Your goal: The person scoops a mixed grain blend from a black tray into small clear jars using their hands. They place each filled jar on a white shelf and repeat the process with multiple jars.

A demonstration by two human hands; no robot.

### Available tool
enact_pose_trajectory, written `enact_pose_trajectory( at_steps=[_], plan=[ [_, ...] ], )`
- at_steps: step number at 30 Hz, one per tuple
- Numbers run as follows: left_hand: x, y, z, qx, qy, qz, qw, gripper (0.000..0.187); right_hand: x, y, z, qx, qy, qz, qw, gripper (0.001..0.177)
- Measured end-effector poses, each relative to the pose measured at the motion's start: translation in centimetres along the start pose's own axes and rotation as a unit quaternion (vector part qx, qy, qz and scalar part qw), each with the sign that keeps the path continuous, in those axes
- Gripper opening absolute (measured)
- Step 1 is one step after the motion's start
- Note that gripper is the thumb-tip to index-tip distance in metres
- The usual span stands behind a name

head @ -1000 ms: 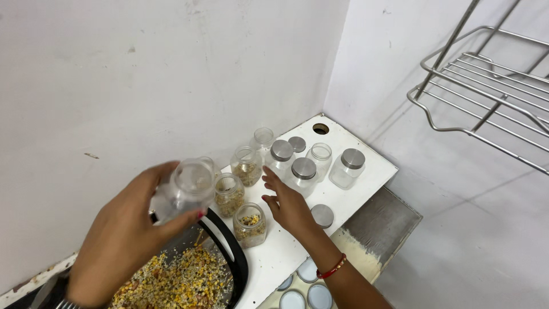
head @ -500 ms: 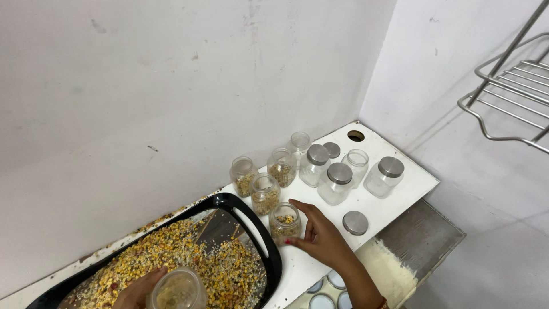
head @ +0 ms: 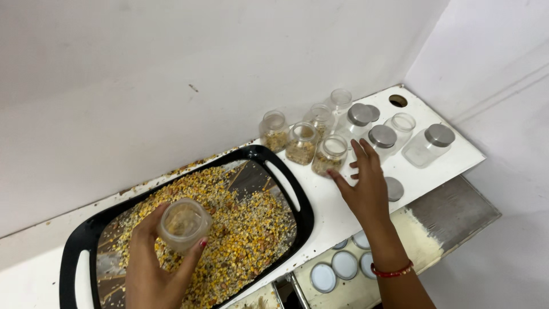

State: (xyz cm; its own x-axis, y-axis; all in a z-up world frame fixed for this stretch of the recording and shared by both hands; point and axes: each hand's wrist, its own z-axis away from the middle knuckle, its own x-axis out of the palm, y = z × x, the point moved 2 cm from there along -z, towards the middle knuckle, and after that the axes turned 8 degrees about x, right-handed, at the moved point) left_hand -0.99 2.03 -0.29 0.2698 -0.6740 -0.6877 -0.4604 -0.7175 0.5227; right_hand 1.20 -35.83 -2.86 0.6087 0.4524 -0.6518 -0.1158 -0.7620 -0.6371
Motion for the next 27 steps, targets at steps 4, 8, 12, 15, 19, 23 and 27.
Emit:
enact_pose_trajectory(
  at_steps=[4, 8, 12, 15, 19, 23, 27],
  plan=[
    [0.1, 1.4, -0.5, -0.024, 0.007, 0.017, 1.000, 0.085, 2.1, -4.2, 5.0, -0.033, -0.164, -0.297, 0.940, 0.039],
    [0.4, 1.8, -0.9, 0.016, 0.012, 0.044, 0.999, 0.080, 5.9, -7.8, 5.9, -0.094, -0.363, -0.183, 0.909, 0.058],
    [1.0, 1.3, -1.4, 0.050, 0.003, 0.016, 0.999, 0.081, 10.5, -8.5, 4.8, -0.132, -0.402, 0.085, 0.902, 0.086],
    [1.4, 0.8, -2.1, 0.039, -0.005, 0.008, 0.999, 0.083, 12.3, -8.9, 4.9, -0.170, -0.405, 0.150, 0.886, 0.095],
    [1.4, -0.5, -2.5, 0.021, -0.016, -0.003, 1.000, 0.085, 13.2, -10.6, 6.4, -0.160, -0.445, 0.019, 0.881, 0.090],
    [1.8, -0.7, -2.2, -0.003, -0.021, -0.022, 1.000, 0.083, 12.8, -11.0, 6.5, -0.149, -0.450, -0.086, 0.876, 0.081],
    [1.8, -0.6, -2.0, 0.000, -0.020, -0.007, 1.000, 0.083, 13.6, -10.6, 6.5, -0.186, -0.386, -0.049, 0.902, 0.065]
  ],
)
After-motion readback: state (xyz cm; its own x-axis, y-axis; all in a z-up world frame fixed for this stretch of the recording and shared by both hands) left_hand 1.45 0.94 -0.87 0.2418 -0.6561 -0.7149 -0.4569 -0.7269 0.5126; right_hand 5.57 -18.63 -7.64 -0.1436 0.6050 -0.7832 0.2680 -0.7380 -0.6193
